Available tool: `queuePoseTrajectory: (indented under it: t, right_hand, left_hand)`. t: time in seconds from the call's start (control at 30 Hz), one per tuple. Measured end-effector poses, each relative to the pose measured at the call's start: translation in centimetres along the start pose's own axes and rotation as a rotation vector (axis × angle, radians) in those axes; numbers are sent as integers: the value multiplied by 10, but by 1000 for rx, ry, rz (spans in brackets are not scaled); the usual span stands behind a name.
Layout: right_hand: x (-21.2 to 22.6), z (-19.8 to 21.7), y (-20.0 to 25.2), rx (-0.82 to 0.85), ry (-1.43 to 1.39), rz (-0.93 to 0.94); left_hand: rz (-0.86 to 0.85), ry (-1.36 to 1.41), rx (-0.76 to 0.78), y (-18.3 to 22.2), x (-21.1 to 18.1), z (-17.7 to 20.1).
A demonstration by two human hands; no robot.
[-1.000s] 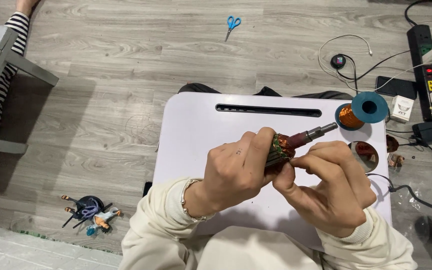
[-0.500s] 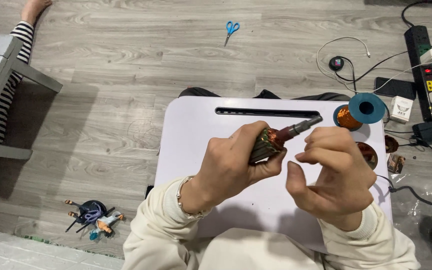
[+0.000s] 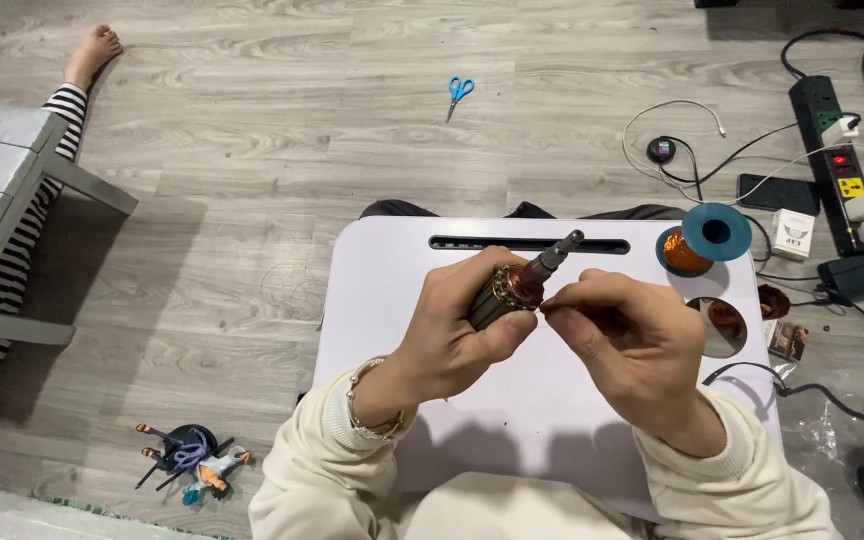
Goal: Winding copper wire onto a motor armature at a workstation
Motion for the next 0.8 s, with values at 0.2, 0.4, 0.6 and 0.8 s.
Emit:
queuePoseTrajectory:
  t: [0.2,0.4,0.6,0.8]
  right_hand:
    - [-1,-5,8,-75,61,86]
    - [0,-7,-4,-108,74,273]
    - [-3,-7,-6,-111,52,255]
    - [-4,-6,-5,-158,113,267]
  left_hand:
    - [12,103,53,4,9,-4]
    - [-98,79,-96,2,15,-10]
    - [-146,38,-76,3,8,-8]
    - [-173,46,-93,0,7,-7]
Point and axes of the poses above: each hand's wrist, its own y-axis away from the middle knuckle, its own z-axis out of the back of the hand, x = y × z, the point moved 4 cm from there along -y, towards the middle knuckle, and after that the axes turned 6 degrees about -y, right-handed, at the moved point
